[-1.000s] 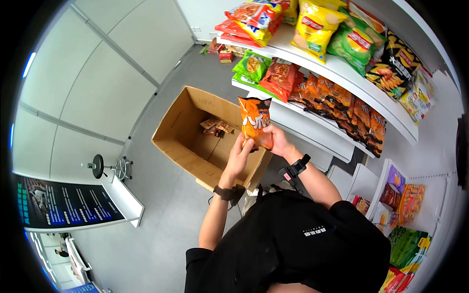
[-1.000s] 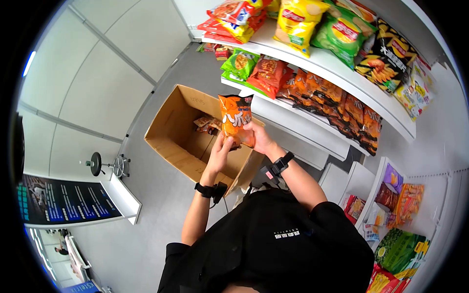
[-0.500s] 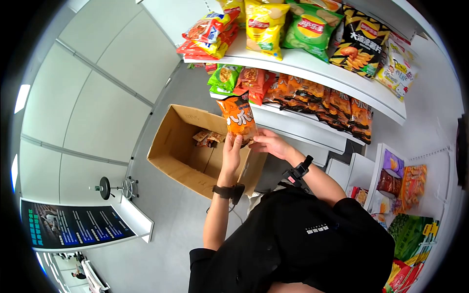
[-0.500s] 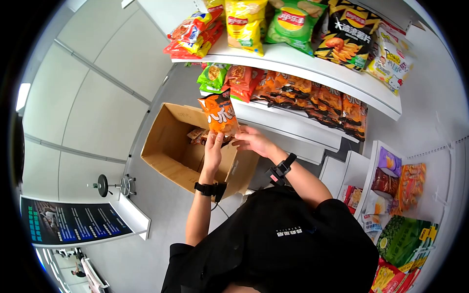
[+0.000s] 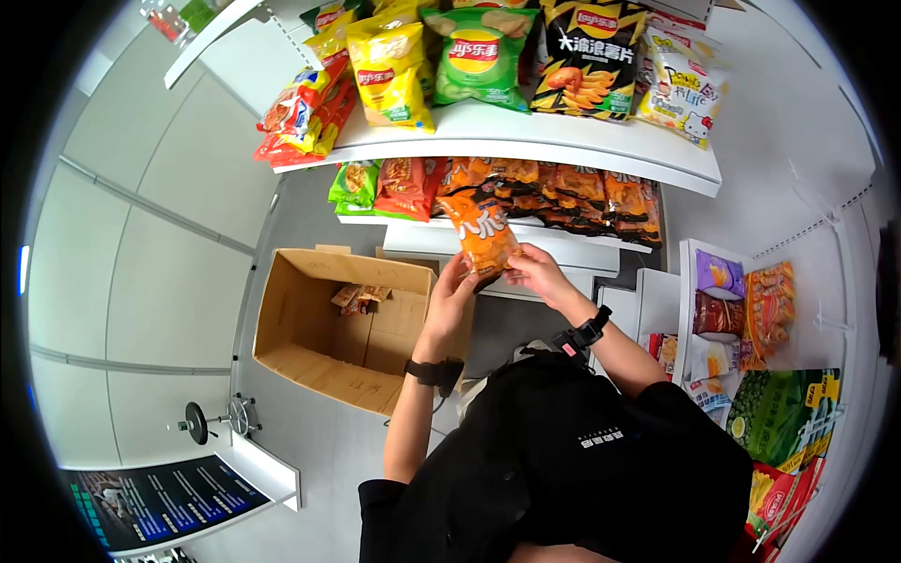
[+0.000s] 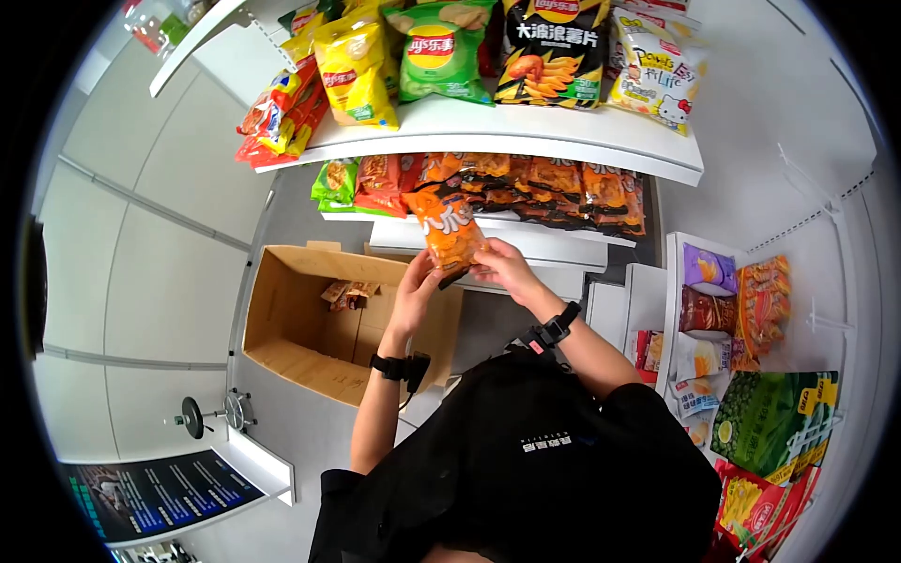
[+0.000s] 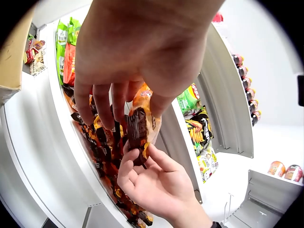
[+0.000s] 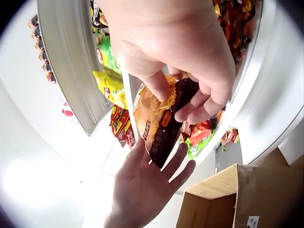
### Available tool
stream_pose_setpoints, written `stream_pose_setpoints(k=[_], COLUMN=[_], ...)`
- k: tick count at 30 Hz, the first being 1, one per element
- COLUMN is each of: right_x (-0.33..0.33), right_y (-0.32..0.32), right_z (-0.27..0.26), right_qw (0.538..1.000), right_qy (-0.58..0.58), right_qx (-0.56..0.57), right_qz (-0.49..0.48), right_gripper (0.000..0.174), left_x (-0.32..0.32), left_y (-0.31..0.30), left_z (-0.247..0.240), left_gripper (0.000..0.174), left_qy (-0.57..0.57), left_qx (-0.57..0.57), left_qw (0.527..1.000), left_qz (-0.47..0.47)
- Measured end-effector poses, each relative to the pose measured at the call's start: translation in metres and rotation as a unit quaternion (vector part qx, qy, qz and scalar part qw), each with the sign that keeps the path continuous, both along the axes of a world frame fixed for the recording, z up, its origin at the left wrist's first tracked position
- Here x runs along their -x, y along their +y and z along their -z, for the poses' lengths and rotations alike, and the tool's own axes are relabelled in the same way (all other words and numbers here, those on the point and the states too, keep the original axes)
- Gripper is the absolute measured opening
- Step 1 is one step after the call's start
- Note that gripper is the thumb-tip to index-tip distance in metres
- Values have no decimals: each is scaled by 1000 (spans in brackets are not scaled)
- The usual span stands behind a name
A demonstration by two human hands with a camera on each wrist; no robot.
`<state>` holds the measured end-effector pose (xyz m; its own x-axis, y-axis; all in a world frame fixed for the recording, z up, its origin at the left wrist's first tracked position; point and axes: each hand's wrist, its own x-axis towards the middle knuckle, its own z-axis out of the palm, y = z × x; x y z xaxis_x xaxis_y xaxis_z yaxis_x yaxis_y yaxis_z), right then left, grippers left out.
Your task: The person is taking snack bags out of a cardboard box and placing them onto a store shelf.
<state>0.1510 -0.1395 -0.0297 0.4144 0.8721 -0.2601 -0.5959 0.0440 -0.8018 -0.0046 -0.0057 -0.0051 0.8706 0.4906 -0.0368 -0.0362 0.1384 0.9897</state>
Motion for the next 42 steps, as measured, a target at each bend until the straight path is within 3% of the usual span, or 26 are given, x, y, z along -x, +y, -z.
stream_pose_setpoints(k=[4, 16, 24, 35, 39, 42], right_x=[-26, -133, -169, -168, -158, -155], right_y=[-29, -37, -14, -16, -18, -22], right_z=[-14, -46, -19, -30, -41, -48], right_qw=[997, 971, 968, 946, 931, 933], right_qy=[7, -20, 30, -130, -167, -185], right_qx=[2, 47, 96, 239, 256, 250], right_qz=[71, 234, 230, 174, 198, 183], right_gripper=[18, 21, 24, 34, 27, 36], left_x=[-4, 5, 18, 20, 18, 17], left_y=[4, 8, 17, 19, 20, 21], left_z=[0, 10, 20, 17, 16, 16], left_gripper=[51, 46, 41, 41, 42, 41], left_qy=[62, 60, 63, 66, 69, 76], left_qx=[-25, -37, -30, -15, -23, -23], left_qw=[998, 997, 997, 997, 997, 996], left_qz=[11, -14, -42, -48, -33, -33])
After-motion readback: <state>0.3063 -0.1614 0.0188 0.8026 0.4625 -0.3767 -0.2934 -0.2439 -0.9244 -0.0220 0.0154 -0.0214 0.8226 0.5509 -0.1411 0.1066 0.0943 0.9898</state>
